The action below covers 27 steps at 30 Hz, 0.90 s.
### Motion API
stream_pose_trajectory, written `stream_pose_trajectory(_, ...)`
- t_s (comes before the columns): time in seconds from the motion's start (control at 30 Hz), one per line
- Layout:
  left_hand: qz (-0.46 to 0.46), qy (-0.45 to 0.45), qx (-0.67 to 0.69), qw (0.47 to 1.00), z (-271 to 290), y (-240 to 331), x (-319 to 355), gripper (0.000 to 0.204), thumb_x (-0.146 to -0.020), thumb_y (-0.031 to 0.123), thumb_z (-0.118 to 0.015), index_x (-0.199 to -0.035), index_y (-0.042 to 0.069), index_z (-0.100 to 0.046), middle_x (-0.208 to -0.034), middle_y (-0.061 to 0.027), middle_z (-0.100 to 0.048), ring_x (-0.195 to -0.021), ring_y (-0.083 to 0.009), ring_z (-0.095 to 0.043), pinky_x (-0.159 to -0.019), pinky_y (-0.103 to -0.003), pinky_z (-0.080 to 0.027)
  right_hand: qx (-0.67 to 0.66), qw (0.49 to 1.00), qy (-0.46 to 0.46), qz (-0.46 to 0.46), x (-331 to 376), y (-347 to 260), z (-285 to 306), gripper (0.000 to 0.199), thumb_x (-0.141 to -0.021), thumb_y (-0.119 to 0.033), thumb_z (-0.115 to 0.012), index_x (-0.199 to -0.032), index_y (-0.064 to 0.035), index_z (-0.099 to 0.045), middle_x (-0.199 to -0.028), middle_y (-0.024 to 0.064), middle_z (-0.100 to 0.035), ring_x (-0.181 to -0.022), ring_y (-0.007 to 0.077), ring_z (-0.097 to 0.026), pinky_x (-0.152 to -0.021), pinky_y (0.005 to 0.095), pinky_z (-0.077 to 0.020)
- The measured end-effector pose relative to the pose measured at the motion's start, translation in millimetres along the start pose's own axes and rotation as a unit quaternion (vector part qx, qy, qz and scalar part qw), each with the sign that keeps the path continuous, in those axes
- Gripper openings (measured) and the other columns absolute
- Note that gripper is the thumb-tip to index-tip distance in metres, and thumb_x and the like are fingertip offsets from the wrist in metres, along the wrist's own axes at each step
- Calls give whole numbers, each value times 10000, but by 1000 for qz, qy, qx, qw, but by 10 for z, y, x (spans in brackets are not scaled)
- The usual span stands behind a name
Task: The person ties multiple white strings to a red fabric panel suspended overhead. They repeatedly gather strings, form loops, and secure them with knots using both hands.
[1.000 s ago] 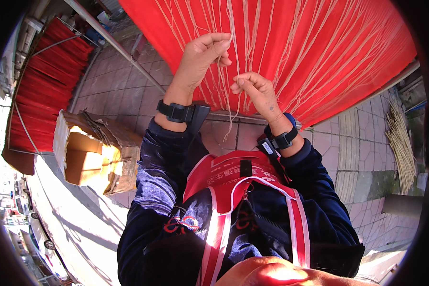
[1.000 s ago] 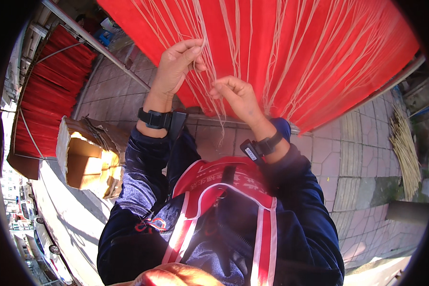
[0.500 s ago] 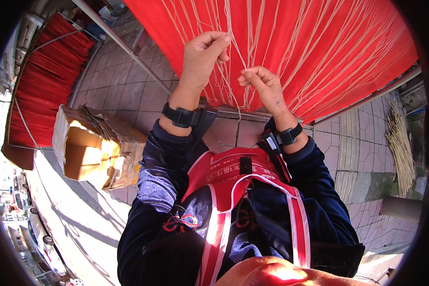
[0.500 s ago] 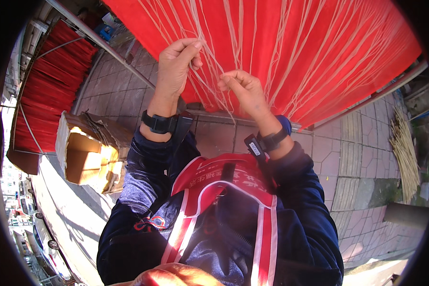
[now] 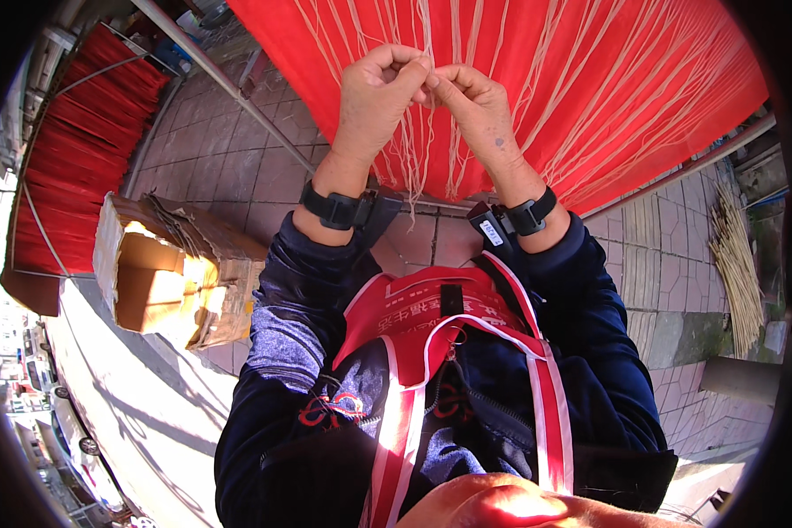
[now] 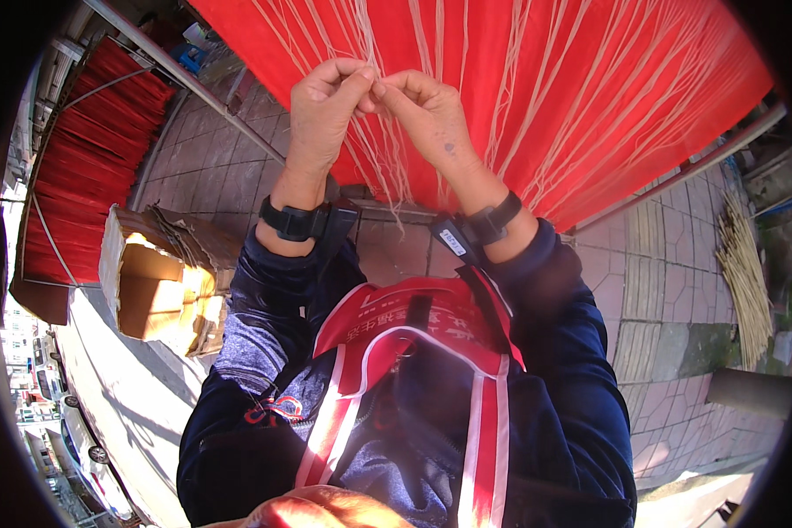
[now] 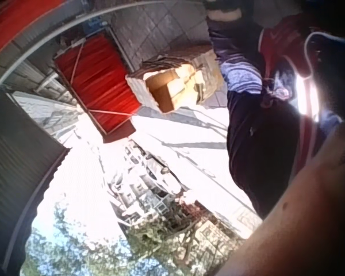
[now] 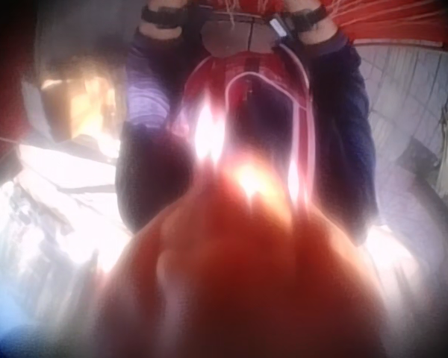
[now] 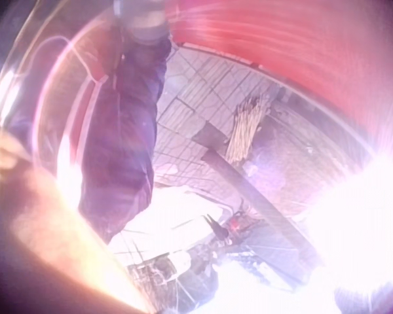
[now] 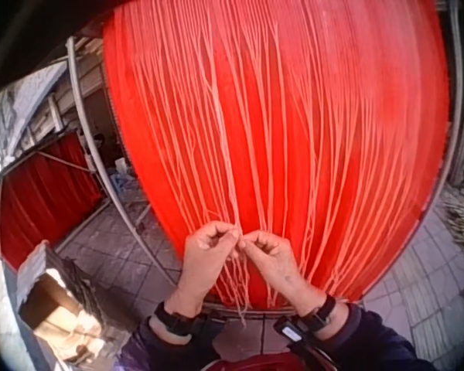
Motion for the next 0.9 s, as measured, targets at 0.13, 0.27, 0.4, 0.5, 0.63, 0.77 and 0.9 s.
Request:
stream_pose_trajectory(0.13, -32, 15, -42, 998, 37, 93, 4, 101, -876, 58, -616, -909, -35, -637, -747, -52, -648, -620, -76, -602, -577, -213, -529, 4, 1000, 8, 3, -29, -64, -56, 131, -907, -138, -633, -930, -21, -687, -809, 11, -678, -765, 65, -616, -710, 200, -493)
stream_pose_trajectory(0.27, -36, 32, -82, 995, 122, 86, 17, 102, -884, 67, -611, -912, -27, -641, -745, -34, -643, -639, -62, -599, -577, -188, -504, -36, 999, 13, -14, -13, -20, -52, 137, -917, -130, -610, -979, -28, -678, -877, 58, -689, -808, 115, -649, -748, 239, -521)
stream_pose_trajectory(0.4, -46, 41, -108, 992, 201, 63, -10, 97, -882, 76, -621, -918, -10, -648, -745, -12, -638, -649, -48, -591, -571, -169, -473, -120, 992, 29, -36, -58, 85, 43, 175, -943, -135, -562, -1045, -29, -656, -940, 112, -691, -843, 183, -678, -812, 307, -552)
stream_pose_trajectory(0.5, -43, 39, -95, 994, 290, 49, -11, 93, -880, 84, -627, -922, 5, -653, -749, -3, -637, -656, -47, -592, -570, -174, -465, -188, 981, 23, -33, -93, 124, 130, 190, -951, -162, -549, -1053, -40, -653, -918, 103, -690, -846, 189, -678, -813, 319, -554)
stream_pose_trajectory(0.63, -26, 26, -68, 997, 424, 10, -28, 105, -896, 106, -605, -925, 18, -655, -750, -16, -634, -642, -68, -581, -579, -198, -449, -192, 980, -14, -41, -109, 136, 209, 146, -924, -104, -576, -1034, -34, -643, -849, 87, -685, -808, 167, -672, -767, 303, -555)
stream_pose_trajectory(0.77, 15, -22, 27, 999, 404, -146, -23, 131, -932, 110, -533, -961, 24, -628, -900, -98, -681, -653, -87, -592, -585, -216, -466, 51, 995, -84, -4, 11, 151, 121, 155, -905, -127, -613, -1029, -51, -667, -841, 43, -686, -777, 124, -661, -752, 265, -540)
stream_pose_trajectory(0.9, 35, -95, 58, 993, 309, -214, -2, 167, -951, 133, -503, -1041, 30, -597, -954, -120, -678, -648, -90, -595, -572, -213, -481, 100, 989, -89, -63, 67, 390, 103, 152, -882, -134, -647, -1009, -57, -682, -843, 19, -681, -806, 83, -630, -768, 234, -506)
Point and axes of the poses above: each hand's wrist, its own x-axis away from the middle knuckle, its own z-axis out of the back of the hand, y = z × x, the point moved 8 cm from there along -x, towards the middle knuckle
